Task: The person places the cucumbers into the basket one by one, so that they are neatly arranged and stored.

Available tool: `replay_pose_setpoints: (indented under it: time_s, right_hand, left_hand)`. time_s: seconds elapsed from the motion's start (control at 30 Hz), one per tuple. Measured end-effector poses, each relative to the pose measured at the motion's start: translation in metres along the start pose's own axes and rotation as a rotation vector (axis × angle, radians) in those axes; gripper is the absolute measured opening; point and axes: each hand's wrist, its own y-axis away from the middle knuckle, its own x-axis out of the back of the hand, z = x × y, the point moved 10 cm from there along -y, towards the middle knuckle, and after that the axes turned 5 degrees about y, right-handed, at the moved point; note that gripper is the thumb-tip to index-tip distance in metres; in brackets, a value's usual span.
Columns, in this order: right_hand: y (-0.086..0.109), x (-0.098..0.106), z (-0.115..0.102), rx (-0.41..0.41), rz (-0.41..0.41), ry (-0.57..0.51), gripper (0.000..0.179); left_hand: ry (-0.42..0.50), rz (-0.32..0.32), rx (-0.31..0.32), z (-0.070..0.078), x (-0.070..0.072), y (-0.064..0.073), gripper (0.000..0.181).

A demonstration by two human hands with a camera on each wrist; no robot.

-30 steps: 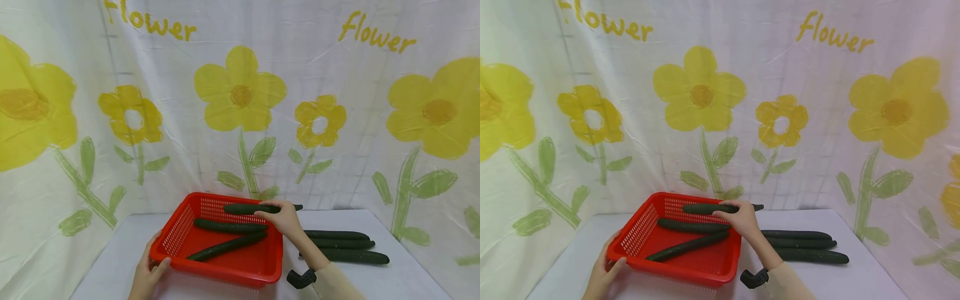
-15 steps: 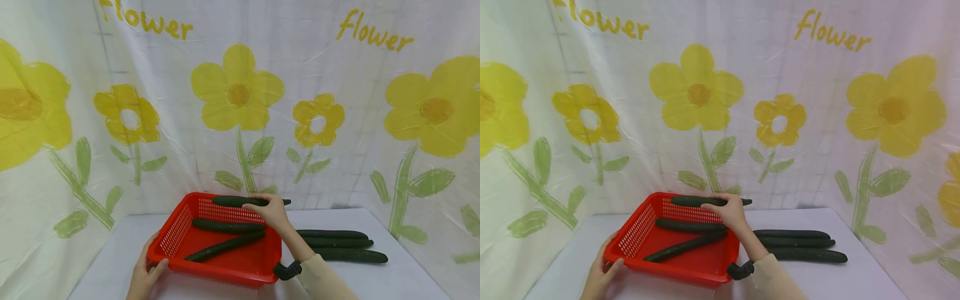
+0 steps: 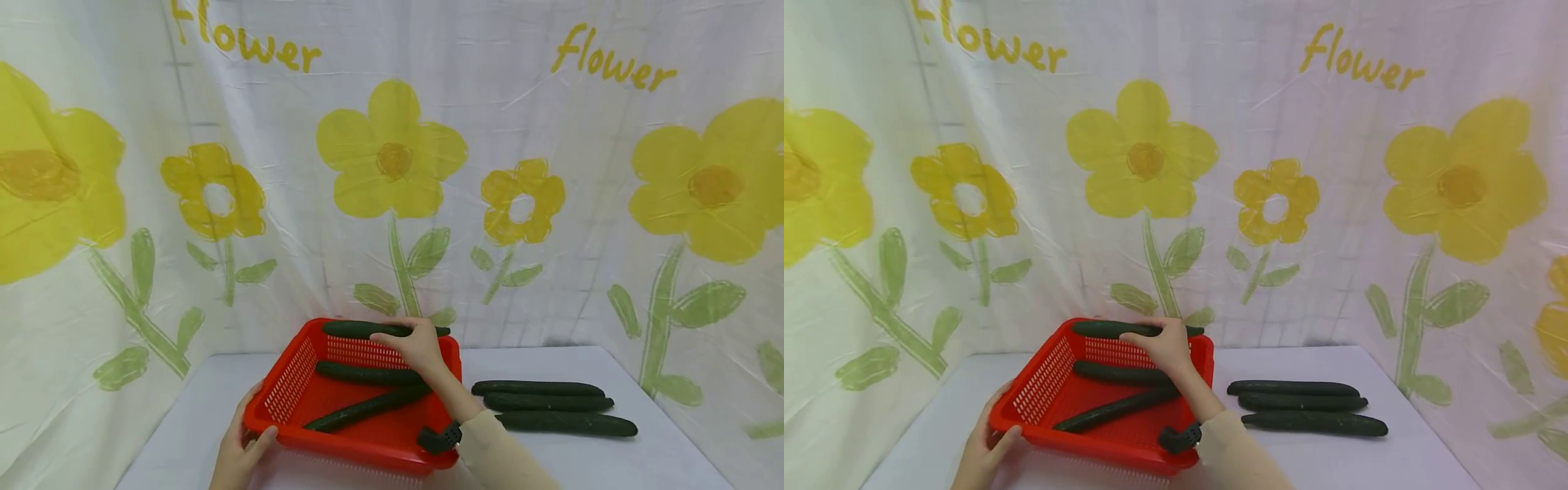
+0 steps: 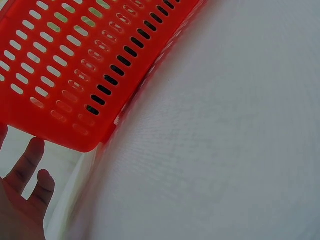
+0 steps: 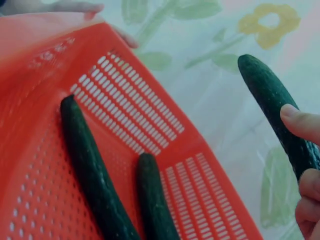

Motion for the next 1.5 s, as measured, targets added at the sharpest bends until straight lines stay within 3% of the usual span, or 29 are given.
replay_pose_setpoints:
  time_s: [0.37,0.57,0.77,0.9,1.17,1.5]
  right_hand:
    - [-0.010,-0.014,0.001,0.007,-0.002,0.062,0.036]
    - [-0.015,-0.025,0.008,-0.006,-0.016,0.039,0.034]
    - [-0.005,-0.031,0.038,-0.134,-0.046,0.035,0.031]
    - [0.001,-0.037,0.053,-0.222,-0.056,0.023,0.033]
    - [0.004,-0.049,0.064,-0.339,-0.070,-0.043,0.035]
    - [0.015,-0.057,0.068,-0.384,-0.110,0.006,0.032]
  left_hand:
    - [0.000,0.004,0.020,-0.003,0.000,0.000,0.073]
    - [0.025,0.010,-0.028,0.000,0.000,0.000,0.073]
    - [0.023,0.027,-0.105,0.002,-0.003,0.002,0.073]
    - [0.011,0.040,-0.113,0.002,-0.002,0.005,0.072]
    - [0.015,0.044,-0.102,0.004,0.001,0.003,0.073]
    - [0.015,0.048,-0.091,0.005,0.000,0.005,0.072]
